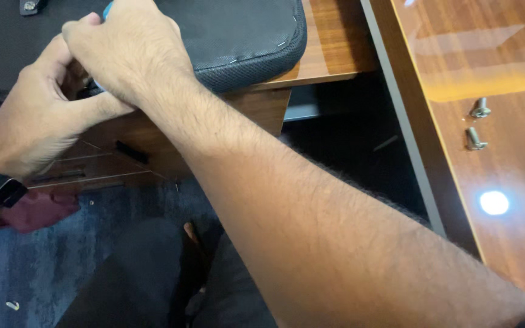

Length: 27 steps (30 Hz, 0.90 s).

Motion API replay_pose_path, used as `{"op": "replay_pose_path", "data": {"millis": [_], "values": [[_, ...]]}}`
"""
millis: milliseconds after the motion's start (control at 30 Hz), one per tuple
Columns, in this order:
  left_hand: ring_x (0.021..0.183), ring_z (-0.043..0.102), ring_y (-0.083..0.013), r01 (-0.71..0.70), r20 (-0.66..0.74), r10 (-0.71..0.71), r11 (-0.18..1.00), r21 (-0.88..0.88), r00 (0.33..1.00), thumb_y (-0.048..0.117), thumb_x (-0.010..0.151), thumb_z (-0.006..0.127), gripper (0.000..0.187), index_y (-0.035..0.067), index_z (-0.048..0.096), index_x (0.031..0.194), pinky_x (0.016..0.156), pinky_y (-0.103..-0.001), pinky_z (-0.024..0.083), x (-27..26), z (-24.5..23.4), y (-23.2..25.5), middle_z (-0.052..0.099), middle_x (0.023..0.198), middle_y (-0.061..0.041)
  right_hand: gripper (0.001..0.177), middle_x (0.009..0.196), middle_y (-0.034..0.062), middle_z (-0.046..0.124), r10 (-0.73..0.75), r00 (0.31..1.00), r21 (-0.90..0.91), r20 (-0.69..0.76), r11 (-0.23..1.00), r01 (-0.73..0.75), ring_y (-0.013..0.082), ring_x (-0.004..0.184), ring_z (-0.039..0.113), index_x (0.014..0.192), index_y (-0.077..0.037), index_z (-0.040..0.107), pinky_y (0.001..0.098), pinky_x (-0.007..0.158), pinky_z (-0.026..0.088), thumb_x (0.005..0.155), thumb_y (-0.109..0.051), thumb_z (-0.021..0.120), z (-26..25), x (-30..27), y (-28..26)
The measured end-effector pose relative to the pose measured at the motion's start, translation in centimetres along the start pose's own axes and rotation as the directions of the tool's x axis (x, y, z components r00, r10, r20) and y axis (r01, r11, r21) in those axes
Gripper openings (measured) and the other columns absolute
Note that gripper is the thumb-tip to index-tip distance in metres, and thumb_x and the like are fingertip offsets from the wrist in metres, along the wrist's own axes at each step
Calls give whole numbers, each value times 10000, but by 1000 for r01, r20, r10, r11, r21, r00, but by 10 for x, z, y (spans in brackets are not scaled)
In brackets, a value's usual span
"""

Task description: The person uses a screwdriver to tighten screws on the underside of an office chair seat, securing the metal mounting bracket to the seat cushion. The person works methodically on multiple screws around the bracket.

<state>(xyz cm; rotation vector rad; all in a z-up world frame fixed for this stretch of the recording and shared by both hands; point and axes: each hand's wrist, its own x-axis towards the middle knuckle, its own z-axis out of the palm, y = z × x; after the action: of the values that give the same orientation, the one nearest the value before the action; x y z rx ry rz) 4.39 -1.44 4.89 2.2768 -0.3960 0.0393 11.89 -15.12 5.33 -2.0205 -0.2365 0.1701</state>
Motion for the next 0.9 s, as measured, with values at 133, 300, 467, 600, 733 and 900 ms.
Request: {"op": "replay_pose_path", "data": {"millis": [133, 300, 467, 600, 733, 900], "values": [[1414, 480, -241, 83, 40, -83, 996, -14, 996, 266, 862, 750, 900, 27, 289, 1597, 1172, -405, 397, -4, -3, 5, 506, 1489, -149, 390, 771, 77, 739, 25, 1000, 6, 8, 1000, -25, 183, 715, 767, 1018, -52, 710, 344, 651, 634, 818, -380, 639, 0, -7, -1], [1403, 504, -227, 207, 86, -205, 978, -13, 975, 267, 864, 743, 842, 6, 335, 1552, 1160, -413, 422, -7, -10, 15, 541, 1454, -147, 364, 785, 48, 741, -129, 991, -221, -13, 967, 123, 165, 709, 764, 1061, -107, 703, 351, 664, 624, 893, -397, 560, 5, -7, -2], [1408, 487, -269, 185, 105, -178, 980, -69, 978, 314, 868, 753, 871, -18, 335, 1556, 1145, -437, 397, -15, -17, 17, 537, 1437, -190, 443, 770, 61, 758, -33, 999, 13, -14, 999, 33, 165, 717, 767, 1068, -74, 716, 360, 727, 619, 890, -448, 560, 5, -16, -9], [1402, 483, -282, 205, 147, -194, 977, -63, 970, 361, 901, 737, 883, -27, 312, 1571, 1125, -437, 401, -23, -24, 19, 530, 1433, -201, 501, 834, 102, 749, 77, 997, 127, -14, 989, -75, 214, 777, 771, 1100, -38, 684, 386, 734, 632, 800, -439, 653, -2, -30, -21], [1392, 498, -255, 216, 168, -211, 976, -13, 963, 411, 941, 660, 804, -24, 353, 1544, 1124, -407, 409, -24, -34, 28, 551, 1424, -183, 547, 899, 167, 781, 201, 978, 159, -50, 969, -191, 285, 853, 764, 1046, -2, 705, 405, 775, 639, 740, -456, 693, -15, -41, -40], [1401, 490, -220, 343, 148, -328, 935, -90, 933, 420, 984, 539, 718, 0, 368, 1540, 1146, -374, 375, -17, -38, 43, 543, 1476, -159, 583, 932, 237, 778, 331, 943, 186, -8, 928, -324, 325, 868, 791, 949, 61, 761, 416, 802, 623, 717, -462, 653, -34, -50, -60]]}}
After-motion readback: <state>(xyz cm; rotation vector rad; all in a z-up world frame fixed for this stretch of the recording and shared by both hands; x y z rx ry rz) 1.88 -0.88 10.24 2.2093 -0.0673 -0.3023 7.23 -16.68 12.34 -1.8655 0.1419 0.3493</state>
